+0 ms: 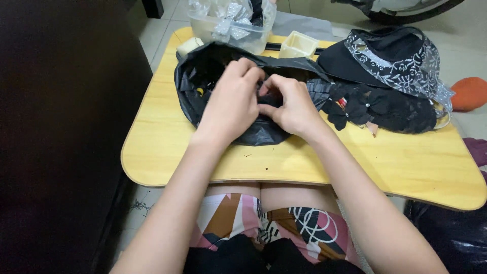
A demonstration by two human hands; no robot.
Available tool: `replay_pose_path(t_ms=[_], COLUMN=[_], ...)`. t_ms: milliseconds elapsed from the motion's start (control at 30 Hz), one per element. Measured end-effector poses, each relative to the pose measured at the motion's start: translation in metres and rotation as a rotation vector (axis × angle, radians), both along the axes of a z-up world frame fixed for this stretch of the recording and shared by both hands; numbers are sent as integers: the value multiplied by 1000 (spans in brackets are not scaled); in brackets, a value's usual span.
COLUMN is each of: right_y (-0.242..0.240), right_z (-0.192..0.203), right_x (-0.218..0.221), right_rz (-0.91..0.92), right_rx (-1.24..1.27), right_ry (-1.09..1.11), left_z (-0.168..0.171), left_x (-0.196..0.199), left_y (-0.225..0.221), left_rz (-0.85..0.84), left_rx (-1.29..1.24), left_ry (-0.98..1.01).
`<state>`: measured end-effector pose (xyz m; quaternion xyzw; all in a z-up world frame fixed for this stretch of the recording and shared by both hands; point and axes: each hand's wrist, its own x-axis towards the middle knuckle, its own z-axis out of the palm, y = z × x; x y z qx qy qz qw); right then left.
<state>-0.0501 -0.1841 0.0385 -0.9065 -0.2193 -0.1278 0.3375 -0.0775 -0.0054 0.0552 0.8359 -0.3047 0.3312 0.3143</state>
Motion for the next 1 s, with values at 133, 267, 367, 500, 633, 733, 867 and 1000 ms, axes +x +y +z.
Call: replay_pose_path(t_ms=[133, 267, 367, 500, 633, 733, 867, 1000], right_y=[-4, -2, 0, -4, -1, 6, 5, 3], right_z=[-2, -12, -11, -7, -9, -15, -24, -17], right_x=[7, 8, 4, 4, 4, 6, 10, 4], right_rz=[55, 51, -6, -93, -73, -65, -7, 12], right_rx=[122, 504, 672, 700, 704, 574, 454, 489], right_ry=[-54, 79, 153, 32, -7, 3, -3, -64], left_z=[-22, -33, -41, -42, -39, -37, -38, -35], left_x=[22, 30, 33, 30, 26, 26, 24, 21], left_y=[-6, -3, -1, 3, 1, 2, 3, 4], left_rz=[146, 177, 192, 175, 162, 173, 220, 252], left_rx=[121, -256, -364, -430, -461, -484, -504, -522], left_ry=[139, 244, 157, 76, 38, -3, -21, -63])
